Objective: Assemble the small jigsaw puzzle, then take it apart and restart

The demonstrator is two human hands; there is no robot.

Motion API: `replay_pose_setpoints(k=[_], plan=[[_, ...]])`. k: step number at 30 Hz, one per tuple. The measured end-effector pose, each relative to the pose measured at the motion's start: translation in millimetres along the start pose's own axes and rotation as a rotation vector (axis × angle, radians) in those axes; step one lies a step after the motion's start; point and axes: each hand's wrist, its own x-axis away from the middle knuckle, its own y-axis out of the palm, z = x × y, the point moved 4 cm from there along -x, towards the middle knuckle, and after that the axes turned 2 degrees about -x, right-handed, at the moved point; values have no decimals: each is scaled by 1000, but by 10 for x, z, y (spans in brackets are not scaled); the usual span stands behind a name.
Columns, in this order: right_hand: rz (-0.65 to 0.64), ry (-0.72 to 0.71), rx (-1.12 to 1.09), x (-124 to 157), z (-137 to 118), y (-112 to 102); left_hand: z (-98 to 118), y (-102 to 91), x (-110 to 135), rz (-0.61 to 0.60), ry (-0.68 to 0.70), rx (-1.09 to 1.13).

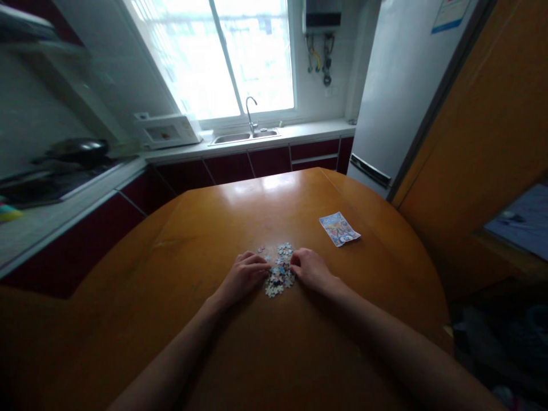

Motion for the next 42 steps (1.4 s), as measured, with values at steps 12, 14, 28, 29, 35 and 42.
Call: replay_pose_setpoints(k=[12, 14, 28, 29, 35, 42], plan=[[142, -35, 47, 151, 184, -213, 4, 15, 4, 121, 77, 22], [96, -28, 120, 185, 144, -212, 67, 6, -5, 78, 98, 23], [-15, -135, 143, 279, -1, -123, 292, 47, 17, -162, 129, 25], [-12, -136, 139, 283, 6, -135, 311, 35, 13, -173, 135, 38], [-41, -112, 154, 288, 28, -199, 435, -12, -14, -224, 184, 119], [-88, -23, 201, 282, 118, -237, 415, 24, 6, -190, 147, 34]])
